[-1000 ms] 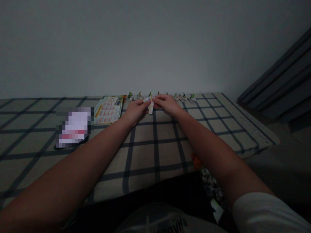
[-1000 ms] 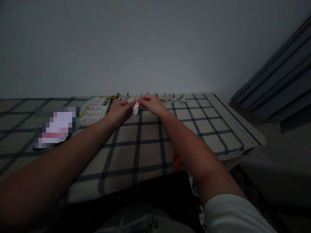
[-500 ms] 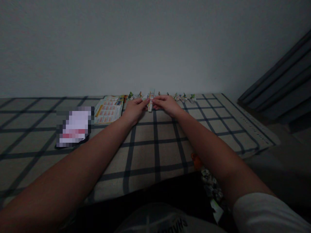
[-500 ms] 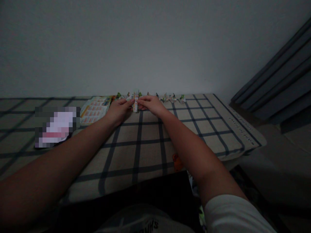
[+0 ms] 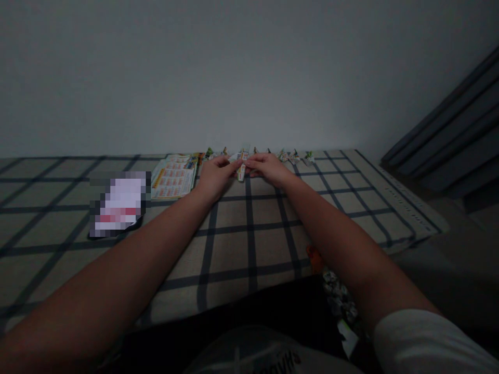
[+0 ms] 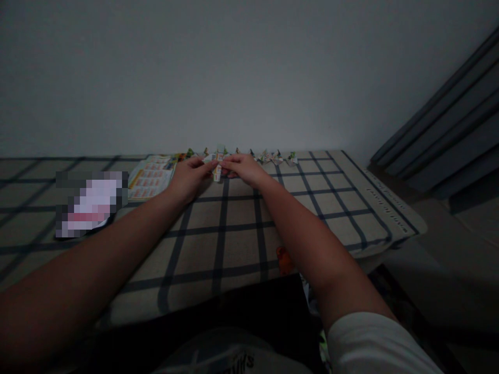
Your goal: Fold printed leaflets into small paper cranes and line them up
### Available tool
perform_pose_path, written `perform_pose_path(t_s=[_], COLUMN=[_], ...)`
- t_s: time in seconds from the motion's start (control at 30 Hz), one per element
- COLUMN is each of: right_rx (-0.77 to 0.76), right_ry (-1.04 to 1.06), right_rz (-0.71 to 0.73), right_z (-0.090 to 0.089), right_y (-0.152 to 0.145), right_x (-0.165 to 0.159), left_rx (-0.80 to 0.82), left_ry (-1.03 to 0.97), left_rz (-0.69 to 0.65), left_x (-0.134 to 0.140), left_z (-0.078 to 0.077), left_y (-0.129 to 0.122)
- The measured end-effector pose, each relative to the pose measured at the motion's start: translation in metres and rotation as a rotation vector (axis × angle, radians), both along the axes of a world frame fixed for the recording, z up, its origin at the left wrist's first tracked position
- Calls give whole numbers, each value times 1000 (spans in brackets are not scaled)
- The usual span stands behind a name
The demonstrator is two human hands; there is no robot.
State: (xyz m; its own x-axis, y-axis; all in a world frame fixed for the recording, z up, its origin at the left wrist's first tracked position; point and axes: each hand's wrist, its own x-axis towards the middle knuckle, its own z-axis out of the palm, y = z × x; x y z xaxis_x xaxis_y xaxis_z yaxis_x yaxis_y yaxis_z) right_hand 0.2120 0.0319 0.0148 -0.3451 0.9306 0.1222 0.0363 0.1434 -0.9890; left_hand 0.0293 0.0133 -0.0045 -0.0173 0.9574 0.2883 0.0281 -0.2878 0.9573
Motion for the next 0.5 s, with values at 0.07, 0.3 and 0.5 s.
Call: perform_pose_path(t_s=[0.07, 0.3, 0.5], right_rx=[10, 47, 90], right_ry=[-25, -46, -72], right_rz=[16, 30, 33], right_z=[-1, -5, -6], right_y=[1, 1, 2], right_x=[0, -3, -3], left_rx=[-23, -48, -4], left_ry=[-52, -86, -37], left_rz=[-30, -80, -30], left_x=[2, 3, 0], left_z=[3, 5, 4], left_y=[-2, -4, 1])
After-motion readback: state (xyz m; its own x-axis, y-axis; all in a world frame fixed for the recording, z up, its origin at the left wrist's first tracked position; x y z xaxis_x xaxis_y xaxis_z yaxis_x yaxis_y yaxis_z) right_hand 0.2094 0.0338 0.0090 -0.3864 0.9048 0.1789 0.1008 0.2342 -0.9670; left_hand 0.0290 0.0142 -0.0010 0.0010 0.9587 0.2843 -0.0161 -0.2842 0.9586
